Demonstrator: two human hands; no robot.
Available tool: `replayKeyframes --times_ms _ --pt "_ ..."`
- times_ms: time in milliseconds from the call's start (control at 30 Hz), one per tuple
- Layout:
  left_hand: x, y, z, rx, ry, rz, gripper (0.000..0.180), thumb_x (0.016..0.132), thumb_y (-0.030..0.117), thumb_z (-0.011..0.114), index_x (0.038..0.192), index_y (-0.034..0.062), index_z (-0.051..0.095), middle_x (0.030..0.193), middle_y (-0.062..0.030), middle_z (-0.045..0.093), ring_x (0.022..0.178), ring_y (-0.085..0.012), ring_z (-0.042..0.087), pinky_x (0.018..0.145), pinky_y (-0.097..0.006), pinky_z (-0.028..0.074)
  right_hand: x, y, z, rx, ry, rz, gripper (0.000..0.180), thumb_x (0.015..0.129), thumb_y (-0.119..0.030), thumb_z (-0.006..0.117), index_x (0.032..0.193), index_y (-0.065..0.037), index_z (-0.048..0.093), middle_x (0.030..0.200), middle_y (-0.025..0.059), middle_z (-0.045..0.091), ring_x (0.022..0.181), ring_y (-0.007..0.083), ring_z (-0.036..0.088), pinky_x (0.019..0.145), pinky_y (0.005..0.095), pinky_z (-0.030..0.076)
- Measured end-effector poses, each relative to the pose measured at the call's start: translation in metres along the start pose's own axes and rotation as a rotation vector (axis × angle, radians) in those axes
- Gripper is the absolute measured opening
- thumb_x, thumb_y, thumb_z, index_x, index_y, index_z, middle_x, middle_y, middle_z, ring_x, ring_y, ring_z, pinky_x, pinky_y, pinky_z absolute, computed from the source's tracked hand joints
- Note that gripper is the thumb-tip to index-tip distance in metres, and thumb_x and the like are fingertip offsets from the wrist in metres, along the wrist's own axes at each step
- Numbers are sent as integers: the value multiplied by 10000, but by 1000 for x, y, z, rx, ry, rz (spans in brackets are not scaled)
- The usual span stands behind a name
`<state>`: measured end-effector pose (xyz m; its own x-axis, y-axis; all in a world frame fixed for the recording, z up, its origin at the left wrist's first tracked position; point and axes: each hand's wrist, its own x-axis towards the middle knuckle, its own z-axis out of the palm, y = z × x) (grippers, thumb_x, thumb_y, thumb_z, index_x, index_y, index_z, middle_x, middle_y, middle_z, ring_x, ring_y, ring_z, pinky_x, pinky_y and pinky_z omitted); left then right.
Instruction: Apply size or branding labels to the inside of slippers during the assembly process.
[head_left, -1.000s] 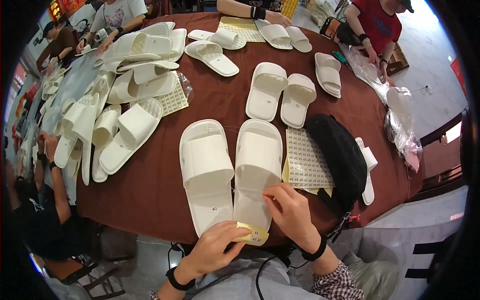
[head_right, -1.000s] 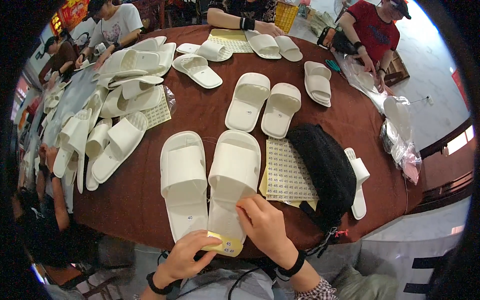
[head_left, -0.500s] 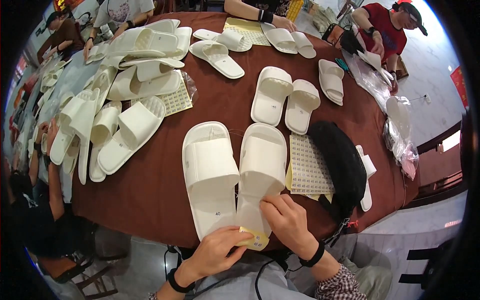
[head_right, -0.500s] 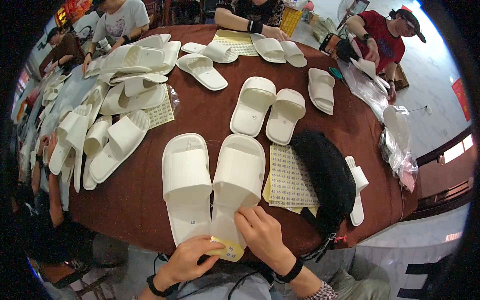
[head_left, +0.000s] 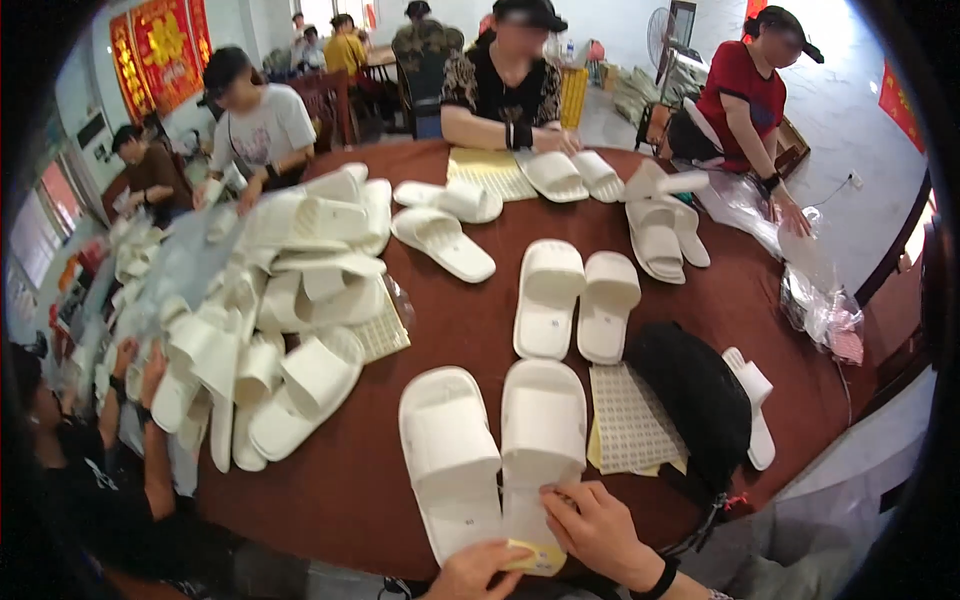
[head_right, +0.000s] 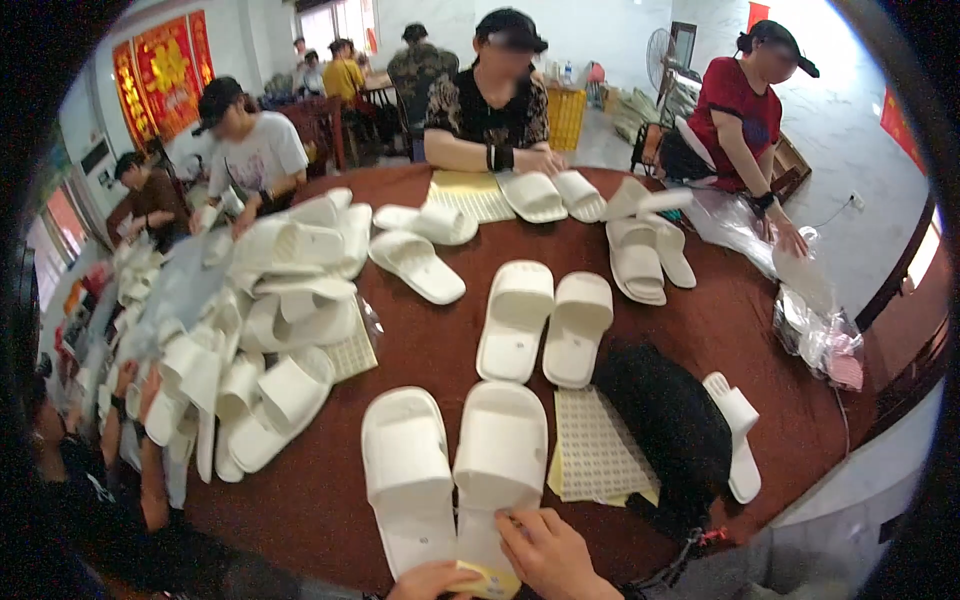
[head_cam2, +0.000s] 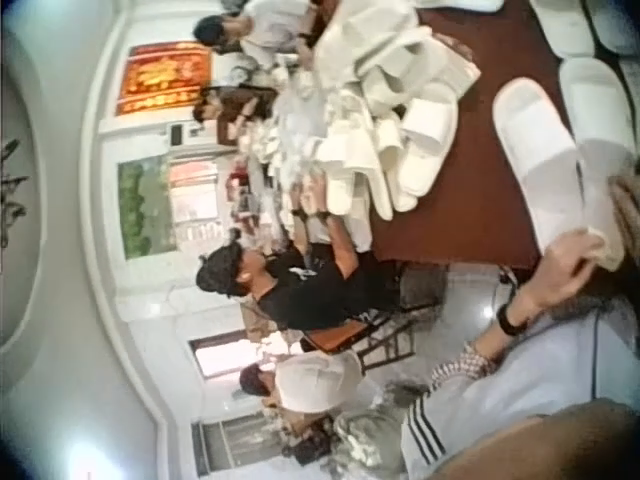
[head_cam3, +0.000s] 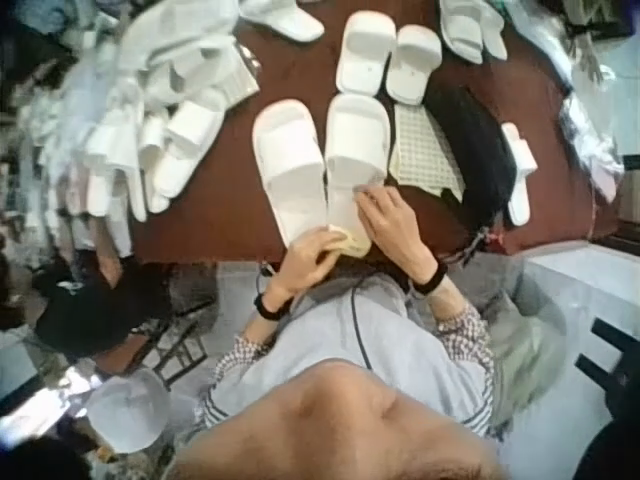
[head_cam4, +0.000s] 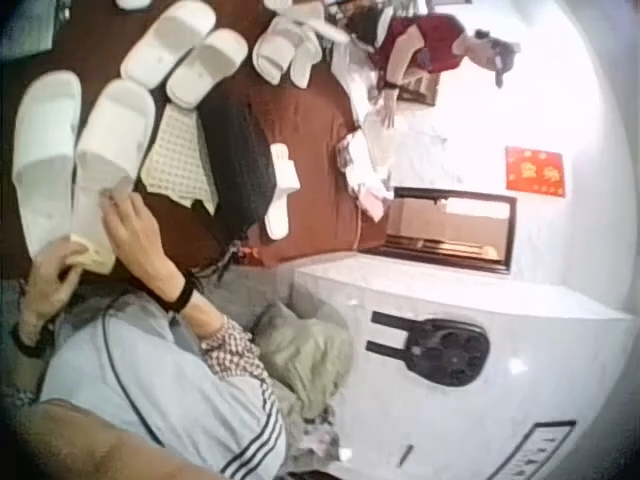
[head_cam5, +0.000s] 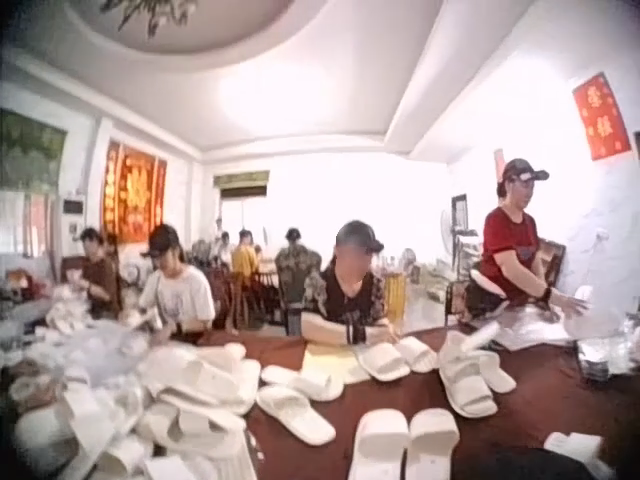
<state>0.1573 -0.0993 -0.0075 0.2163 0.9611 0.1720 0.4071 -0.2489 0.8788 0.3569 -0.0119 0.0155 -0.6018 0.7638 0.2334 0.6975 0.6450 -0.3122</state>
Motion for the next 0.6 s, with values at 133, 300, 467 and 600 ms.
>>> replayKeyframes --times_ms 133,300,467,600 --pt "-4 9 -3 -13 0 -37 251 864 38 684 1112 4 680 1096 -178 697 1045 -371 653 976 -421 499 -10 -10 14 -41 162 -31 401 809 -93 687 1192 -5 612 1102 148 608 997 320 595 834 392 514" --pt "-2 12 -2 0 -14 -36 234 867 44 687 1096 -3 676 1087 -176 697 1035 -377 655 962 -428 498 -25 -14 11 -5 139 31 458 831 -109 682 1263 1 581 1264 158 559 1130 316 561 903 387 495" --pt "1 9 -3 15 -55 -79 248 882 35 684 1128 9 665 1093 -196 680 1003 -368 664 877 -411 528 -23 5 -3 72 -23 -4 561 823 -239 744 1295 14 580 1304 127 589 1165 276 586 973 371 500" --pt "-2 -2 -4 43 -45 -20 270 904 27 678 1172 24 649 1102 -205 665 968 -342 670 805 -363 542 -46 58 -75 112 339 365 370 847 -119 714 1190 -5 635 1122 193 664 1050 354 645 892 417 541"
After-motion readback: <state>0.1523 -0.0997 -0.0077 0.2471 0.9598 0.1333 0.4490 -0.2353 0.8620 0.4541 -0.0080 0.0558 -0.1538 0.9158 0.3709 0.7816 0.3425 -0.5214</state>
